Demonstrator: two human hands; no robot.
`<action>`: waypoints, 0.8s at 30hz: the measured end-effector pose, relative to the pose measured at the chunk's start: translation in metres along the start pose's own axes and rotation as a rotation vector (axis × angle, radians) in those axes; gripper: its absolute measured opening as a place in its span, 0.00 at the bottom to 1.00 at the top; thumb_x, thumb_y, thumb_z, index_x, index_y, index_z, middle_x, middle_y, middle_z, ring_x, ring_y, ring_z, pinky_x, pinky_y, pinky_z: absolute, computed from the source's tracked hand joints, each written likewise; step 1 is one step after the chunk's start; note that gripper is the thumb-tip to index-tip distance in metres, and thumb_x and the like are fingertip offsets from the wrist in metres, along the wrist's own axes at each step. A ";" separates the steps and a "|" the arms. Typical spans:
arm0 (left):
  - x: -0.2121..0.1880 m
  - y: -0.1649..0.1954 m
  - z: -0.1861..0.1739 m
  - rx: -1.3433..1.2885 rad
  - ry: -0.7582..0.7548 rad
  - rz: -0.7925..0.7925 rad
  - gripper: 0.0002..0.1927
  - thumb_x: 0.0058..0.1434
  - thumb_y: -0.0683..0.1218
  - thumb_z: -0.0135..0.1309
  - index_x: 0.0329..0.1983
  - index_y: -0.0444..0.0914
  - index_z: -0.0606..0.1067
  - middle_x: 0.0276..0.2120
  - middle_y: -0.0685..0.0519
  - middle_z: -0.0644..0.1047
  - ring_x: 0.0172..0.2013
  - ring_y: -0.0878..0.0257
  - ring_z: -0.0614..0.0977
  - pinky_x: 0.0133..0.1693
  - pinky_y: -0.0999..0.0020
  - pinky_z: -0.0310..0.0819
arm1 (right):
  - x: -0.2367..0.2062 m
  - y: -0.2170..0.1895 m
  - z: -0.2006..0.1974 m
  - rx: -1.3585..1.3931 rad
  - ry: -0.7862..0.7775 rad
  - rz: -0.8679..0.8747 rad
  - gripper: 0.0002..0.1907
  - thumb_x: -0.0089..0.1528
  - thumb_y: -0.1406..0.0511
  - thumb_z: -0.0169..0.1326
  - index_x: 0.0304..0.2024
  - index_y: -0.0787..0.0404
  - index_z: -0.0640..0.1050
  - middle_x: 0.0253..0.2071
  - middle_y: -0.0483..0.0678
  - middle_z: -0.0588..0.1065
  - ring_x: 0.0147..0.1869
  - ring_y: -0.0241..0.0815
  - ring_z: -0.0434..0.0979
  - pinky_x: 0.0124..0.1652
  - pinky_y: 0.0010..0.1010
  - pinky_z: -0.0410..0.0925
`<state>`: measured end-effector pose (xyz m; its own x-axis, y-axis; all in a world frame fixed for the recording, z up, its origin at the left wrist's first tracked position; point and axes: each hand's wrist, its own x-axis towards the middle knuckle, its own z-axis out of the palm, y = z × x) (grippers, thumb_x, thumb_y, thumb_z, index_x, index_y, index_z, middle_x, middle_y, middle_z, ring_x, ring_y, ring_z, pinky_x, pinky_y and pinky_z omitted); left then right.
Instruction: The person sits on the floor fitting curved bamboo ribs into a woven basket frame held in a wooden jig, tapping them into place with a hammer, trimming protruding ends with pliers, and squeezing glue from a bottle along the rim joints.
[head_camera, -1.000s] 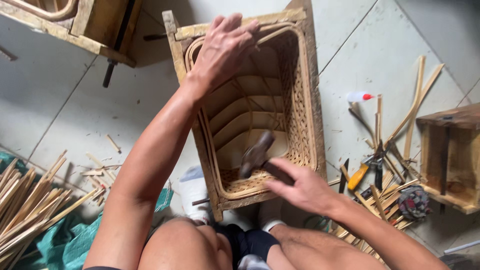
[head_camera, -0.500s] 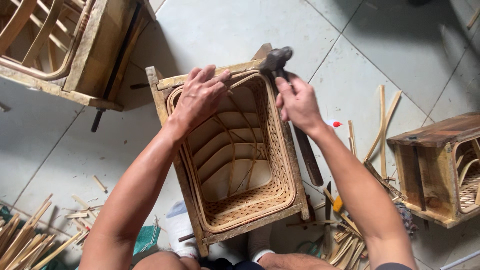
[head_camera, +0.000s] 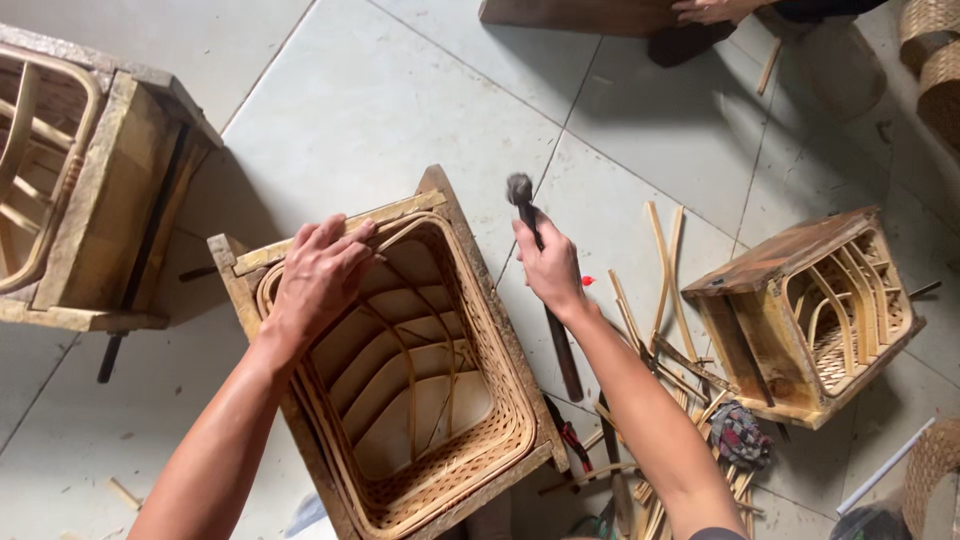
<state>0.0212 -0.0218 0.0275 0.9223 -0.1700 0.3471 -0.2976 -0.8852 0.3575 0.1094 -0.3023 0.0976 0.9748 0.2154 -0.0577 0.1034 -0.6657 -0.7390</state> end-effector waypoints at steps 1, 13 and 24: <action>0.000 0.000 0.001 0.008 -0.010 -0.006 0.09 0.67 0.50 0.57 0.39 0.39 0.81 0.58 0.57 0.80 0.57 0.57 0.76 0.59 0.58 0.69 | 0.001 0.011 -0.004 -0.093 0.029 -0.035 0.16 0.69 0.59 0.51 0.51 0.64 0.78 0.21 0.47 0.73 0.20 0.39 0.73 0.23 0.33 0.67; 0.001 0.000 0.017 0.047 -0.047 -0.038 0.10 0.66 0.51 0.55 0.42 0.41 0.81 0.58 0.58 0.78 0.62 0.55 0.75 0.62 0.58 0.66 | -0.004 0.069 0.031 -0.365 -0.015 0.077 0.17 0.65 0.57 0.51 0.53 0.58 0.72 0.40 0.60 0.79 0.40 0.65 0.80 0.39 0.54 0.71; -0.002 0.000 0.014 0.086 -0.079 -0.076 0.10 0.66 0.51 0.54 0.40 0.42 0.81 0.59 0.60 0.77 0.62 0.56 0.74 0.61 0.58 0.66 | -0.006 0.070 0.033 -0.487 -0.022 0.074 0.20 0.62 0.54 0.57 0.53 0.56 0.76 0.43 0.56 0.73 0.46 0.58 0.77 0.41 0.51 0.72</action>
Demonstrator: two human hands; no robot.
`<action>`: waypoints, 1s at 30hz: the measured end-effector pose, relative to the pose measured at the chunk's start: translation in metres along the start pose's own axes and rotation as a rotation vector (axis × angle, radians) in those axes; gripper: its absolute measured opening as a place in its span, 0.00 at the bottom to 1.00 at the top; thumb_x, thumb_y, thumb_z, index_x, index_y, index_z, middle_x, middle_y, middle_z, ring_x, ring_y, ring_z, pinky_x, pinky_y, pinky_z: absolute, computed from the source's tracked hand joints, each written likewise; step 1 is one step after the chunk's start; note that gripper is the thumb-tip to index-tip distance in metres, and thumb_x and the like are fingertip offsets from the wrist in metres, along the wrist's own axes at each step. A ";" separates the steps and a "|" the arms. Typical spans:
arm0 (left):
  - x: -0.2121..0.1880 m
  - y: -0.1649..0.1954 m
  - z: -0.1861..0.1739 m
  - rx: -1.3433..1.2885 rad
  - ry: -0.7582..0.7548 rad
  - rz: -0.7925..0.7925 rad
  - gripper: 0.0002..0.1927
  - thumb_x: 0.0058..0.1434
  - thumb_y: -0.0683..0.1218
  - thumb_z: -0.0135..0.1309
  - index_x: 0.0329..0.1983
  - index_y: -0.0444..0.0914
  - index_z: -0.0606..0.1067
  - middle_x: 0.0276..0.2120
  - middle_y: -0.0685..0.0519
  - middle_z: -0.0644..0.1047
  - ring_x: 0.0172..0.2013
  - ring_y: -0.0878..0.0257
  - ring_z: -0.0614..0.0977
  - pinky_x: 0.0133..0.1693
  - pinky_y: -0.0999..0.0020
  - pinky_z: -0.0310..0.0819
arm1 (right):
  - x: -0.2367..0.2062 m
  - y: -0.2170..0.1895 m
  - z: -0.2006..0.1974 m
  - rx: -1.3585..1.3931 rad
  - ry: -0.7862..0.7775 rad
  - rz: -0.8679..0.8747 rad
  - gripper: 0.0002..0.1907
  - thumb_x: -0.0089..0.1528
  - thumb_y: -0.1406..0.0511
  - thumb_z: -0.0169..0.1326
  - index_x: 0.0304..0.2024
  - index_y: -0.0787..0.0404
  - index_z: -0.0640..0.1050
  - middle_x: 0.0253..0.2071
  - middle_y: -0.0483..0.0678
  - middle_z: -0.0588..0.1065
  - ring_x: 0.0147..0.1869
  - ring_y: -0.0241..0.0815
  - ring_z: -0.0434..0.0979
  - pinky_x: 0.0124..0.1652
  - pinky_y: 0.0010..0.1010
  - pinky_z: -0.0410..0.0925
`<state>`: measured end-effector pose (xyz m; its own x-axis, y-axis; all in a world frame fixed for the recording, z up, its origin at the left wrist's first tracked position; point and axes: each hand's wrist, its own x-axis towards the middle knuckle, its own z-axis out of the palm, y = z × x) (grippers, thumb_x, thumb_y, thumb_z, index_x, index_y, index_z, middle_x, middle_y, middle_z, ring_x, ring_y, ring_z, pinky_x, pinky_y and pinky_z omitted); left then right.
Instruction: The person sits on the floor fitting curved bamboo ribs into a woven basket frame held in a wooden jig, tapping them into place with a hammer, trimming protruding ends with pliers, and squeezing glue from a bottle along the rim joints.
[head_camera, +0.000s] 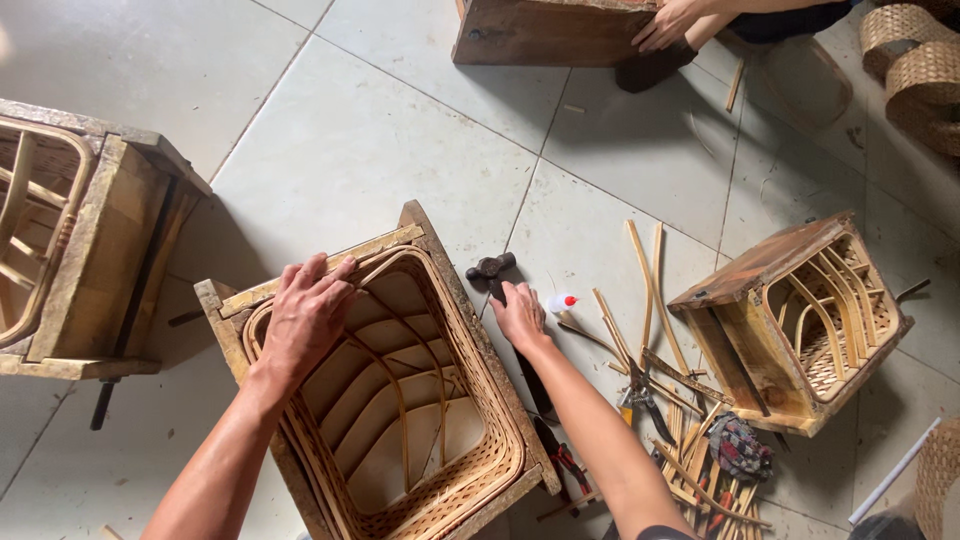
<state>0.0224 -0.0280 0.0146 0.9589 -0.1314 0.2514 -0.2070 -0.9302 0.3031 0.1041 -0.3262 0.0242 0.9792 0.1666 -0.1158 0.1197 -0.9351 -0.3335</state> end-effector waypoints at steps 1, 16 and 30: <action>0.001 0.000 0.000 0.011 -0.007 0.004 0.10 0.66 0.51 0.54 0.40 0.42 0.81 0.60 0.60 0.77 0.62 0.55 0.74 0.61 0.58 0.66 | 0.004 -0.005 -0.006 0.077 -0.017 0.047 0.20 0.65 0.54 0.56 0.55 0.57 0.76 0.44 0.55 0.74 0.47 0.55 0.77 0.43 0.49 0.73; 0.005 0.004 -0.012 -0.043 0.016 0.010 0.11 0.67 0.51 0.55 0.37 0.40 0.81 0.59 0.58 0.78 0.59 0.55 0.76 0.59 0.58 0.68 | 0.041 -0.102 -0.027 0.223 -0.446 0.074 0.50 0.56 0.59 0.57 0.74 0.74 0.54 0.51 0.74 0.78 0.56 0.69 0.80 0.56 0.54 0.74; -0.007 -0.022 -0.006 -0.130 0.149 0.120 0.10 0.59 0.43 0.59 0.42 0.35 0.80 0.59 0.52 0.79 0.56 0.50 0.74 0.56 0.53 0.68 | -0.098 -0.107 0.053 0.826 -1.107 -0.045 0.20 0.63 0.59 0.61 0.50 0.69 0.81 0.40 0.52 0.83 0.41 0.38 0.84 0.41 0.29 0.77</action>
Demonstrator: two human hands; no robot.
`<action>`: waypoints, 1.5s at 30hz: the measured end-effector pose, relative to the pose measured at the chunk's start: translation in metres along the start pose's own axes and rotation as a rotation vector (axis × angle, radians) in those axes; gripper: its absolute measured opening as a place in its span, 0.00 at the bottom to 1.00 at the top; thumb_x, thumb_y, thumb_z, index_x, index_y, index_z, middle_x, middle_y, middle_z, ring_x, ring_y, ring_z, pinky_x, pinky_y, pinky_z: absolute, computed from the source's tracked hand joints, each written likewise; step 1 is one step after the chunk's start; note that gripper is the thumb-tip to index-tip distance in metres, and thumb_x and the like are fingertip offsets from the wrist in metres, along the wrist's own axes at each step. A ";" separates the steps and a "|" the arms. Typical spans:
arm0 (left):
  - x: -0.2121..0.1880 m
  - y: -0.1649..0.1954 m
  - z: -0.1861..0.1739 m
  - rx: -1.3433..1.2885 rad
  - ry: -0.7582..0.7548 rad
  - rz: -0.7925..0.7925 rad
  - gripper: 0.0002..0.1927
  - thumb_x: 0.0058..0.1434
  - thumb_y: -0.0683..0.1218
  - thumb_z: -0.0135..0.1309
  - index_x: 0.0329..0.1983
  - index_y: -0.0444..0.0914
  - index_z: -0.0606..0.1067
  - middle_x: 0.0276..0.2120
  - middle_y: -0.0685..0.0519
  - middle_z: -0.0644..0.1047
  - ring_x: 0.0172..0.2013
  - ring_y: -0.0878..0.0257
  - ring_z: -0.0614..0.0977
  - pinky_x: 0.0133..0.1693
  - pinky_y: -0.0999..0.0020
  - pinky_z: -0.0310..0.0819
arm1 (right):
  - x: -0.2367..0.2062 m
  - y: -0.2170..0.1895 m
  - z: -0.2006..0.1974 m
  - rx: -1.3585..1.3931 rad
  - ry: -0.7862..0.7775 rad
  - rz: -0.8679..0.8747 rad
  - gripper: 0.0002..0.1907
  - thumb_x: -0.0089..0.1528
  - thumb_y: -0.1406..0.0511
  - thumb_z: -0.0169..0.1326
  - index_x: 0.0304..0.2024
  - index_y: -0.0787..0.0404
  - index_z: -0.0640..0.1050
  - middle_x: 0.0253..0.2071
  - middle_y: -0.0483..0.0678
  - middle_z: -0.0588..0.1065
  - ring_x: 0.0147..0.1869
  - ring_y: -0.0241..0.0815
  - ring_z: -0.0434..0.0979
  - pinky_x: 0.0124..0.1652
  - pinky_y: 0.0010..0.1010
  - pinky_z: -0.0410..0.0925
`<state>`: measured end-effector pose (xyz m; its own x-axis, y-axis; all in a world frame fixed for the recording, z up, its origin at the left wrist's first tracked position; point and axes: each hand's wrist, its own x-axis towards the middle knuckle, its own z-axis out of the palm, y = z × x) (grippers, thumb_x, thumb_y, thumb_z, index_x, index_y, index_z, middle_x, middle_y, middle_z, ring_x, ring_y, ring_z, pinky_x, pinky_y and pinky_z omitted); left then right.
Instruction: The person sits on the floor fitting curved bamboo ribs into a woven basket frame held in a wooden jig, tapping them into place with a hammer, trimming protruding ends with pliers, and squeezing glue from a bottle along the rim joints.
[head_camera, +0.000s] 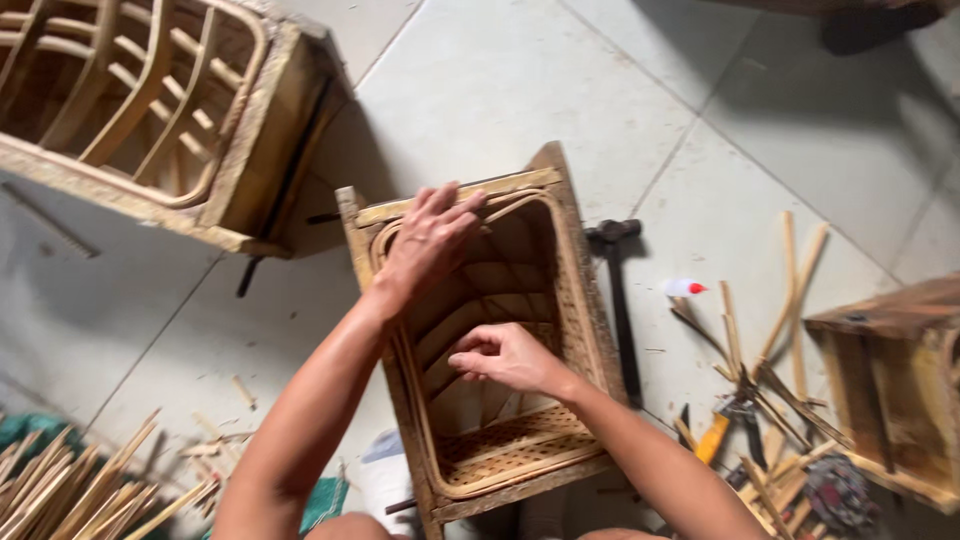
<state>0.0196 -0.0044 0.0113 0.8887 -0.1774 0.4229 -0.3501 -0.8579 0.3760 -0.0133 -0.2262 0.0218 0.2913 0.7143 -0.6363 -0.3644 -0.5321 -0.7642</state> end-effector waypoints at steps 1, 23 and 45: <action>0.000 -0.001 0.000 0.011 0.002 -0.006 0.09 0.60 0.44 0.59 0.42 0.35 0.80 0.60 0.52 0.78 0.57 0.50 0.74 0.57 0.53 0.68 | 0.013 0.003 0.009 0.040 -0.040 0.028 0.21 0.63 0.59 0.62 0.51 0.68 0.80 0.42 0.50 0.83 0.42 0.38 0.84 0.42 0.28 0.77; 0.006 -0.002 -0.002 0.073 -0.053 -0.040 0.10 0.67 0.46 0.59 0.47 0.36 0.81 0.59 0.54 0.79 0.58 0.51 0.76 0.57 0.57 0.70 | 0.100 0.021 0.041 0.731 -0.398 0.016 0.21 0.58 0.71 0.65 0.54 0.62 0.76 0.46 0.42 0.78 0.49 0.32 0.78 0.51 0.27 0.72; 0.001 0.001 -0.006 -0.010 0.019 -0.081 0.19 0.69 0.50 0.58 0.59 0.36 0.75 0.63 0.46 0.75 0.58 0.54 0.77 0.56 0.56 0.69 | -0.053 -0.013 -0.030 0.241 0.304 0.247 0.35 0.64 0.45 0.48 0.59 0.67 0.71 0.39 0.54 0.78 0.41 0.43 0.80 0.42 0.34 0.75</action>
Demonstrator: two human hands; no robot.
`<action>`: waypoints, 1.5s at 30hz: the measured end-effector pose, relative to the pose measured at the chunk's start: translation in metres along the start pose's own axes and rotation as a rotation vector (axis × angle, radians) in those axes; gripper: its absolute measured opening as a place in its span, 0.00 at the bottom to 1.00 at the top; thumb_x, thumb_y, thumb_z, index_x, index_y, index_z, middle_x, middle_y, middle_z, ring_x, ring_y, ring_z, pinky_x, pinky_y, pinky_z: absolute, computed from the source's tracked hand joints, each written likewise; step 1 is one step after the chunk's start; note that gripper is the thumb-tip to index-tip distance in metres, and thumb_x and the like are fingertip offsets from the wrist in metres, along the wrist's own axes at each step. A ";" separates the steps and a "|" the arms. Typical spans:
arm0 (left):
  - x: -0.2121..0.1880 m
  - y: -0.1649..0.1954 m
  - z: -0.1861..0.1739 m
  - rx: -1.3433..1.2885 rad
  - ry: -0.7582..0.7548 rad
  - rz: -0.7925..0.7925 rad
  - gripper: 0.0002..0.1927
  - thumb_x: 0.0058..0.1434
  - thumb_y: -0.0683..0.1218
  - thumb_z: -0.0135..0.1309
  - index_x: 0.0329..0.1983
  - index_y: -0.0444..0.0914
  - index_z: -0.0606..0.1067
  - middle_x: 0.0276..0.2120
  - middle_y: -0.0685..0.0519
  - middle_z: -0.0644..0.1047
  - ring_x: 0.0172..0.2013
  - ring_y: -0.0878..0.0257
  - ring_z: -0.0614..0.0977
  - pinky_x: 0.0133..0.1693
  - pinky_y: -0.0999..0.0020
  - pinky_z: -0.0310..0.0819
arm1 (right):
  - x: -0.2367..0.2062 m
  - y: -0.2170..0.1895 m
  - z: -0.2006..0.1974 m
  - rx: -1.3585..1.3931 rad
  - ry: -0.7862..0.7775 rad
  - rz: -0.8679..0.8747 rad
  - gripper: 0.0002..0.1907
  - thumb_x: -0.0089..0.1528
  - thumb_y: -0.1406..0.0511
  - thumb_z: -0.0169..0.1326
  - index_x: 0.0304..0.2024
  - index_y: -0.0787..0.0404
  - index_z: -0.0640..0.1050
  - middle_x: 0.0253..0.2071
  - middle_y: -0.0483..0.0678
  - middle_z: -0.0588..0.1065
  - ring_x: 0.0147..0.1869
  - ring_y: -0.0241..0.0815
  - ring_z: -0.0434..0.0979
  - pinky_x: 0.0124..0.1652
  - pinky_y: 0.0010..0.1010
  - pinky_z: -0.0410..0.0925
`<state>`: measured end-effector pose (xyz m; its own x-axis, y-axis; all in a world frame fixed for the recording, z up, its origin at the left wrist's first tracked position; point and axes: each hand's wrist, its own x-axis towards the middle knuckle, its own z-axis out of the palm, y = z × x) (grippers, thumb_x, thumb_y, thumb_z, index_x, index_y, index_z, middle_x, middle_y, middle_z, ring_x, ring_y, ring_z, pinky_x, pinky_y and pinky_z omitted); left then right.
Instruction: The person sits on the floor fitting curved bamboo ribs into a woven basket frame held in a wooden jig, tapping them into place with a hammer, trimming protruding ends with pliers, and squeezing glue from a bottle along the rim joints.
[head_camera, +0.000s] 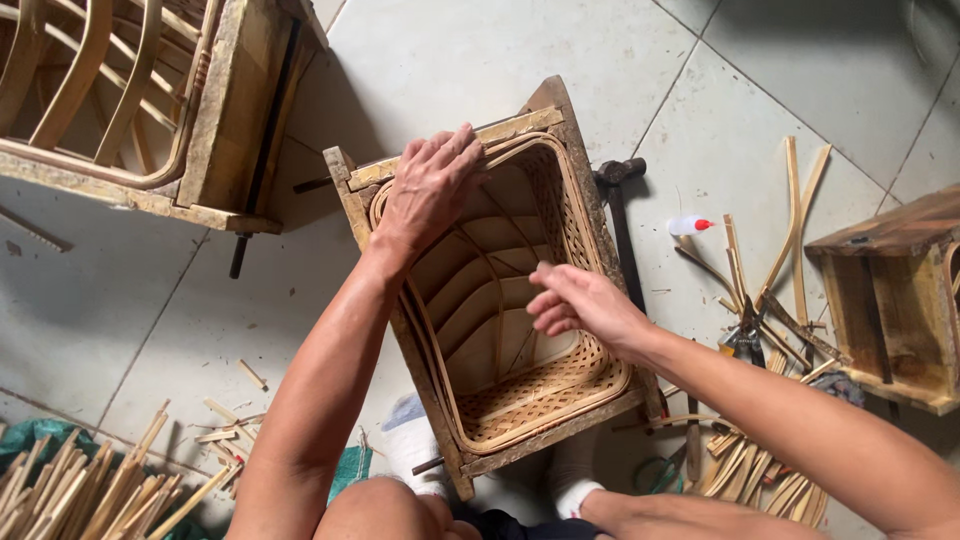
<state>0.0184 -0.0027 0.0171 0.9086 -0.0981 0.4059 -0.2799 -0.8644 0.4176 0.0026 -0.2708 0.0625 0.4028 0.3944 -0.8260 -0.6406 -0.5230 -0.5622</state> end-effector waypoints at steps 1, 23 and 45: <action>0.000 0.000 0.000 0.006 -0.011 0.002 0.19 0.69 0.50 0.58 0.59 0.37 0.75 0.63 0.46 0.75 0.58 0.54 0.77 0.56 0.56 0.69 | 0.006 0.004 0.005 0.119 0.061 -0.033 0.36 0.64 0.44 0.46 0.59 0.66 0.71 0.39 0.53 0.78 0.41 0.42 0.81 0.42 0.32 0.75; -0.002 0.006 0.008 -0.052 -0.003 -0.002 0.17 0.67 0.44 0.61 0.57 0.34 0.77 0.60 0.47 0.78 0.58 0.55 0.78 0.58 0.56 0.69 | 0.114 0.045 0.061 1.094 0.900 -0.707 0.33 0.66 0.45 0.51 0.50 0.70 0.76 0.35 0.49 0.77 0.39 0.41 0.79 0.45 0.31 0.74; -0.025 0.002 0.017 -0.070 0.012 -0.022 0.11 0.72 0.43 0.63 0.55 0.38 0.81 0.59 0.45 0.80 0.57 0.48 0.79 0.61 0.54 0.71 | -0.021 -0.053 -0.049 -0.296 0.216 -0.990 0.18 0.74 0.59 0.51 0.62 0.62 0.75 0.48 0.49 0.81 0.42 0.35 0.81 0.39 0.25 0.77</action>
<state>-0.0002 -0.0104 -0.0059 0.9113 -0.0732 0.4051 -0.2811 -0.8296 0.4824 0.0600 -0.2881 0.1074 0.7851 0.6185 0.0333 0.2105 -0.2160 -0.9534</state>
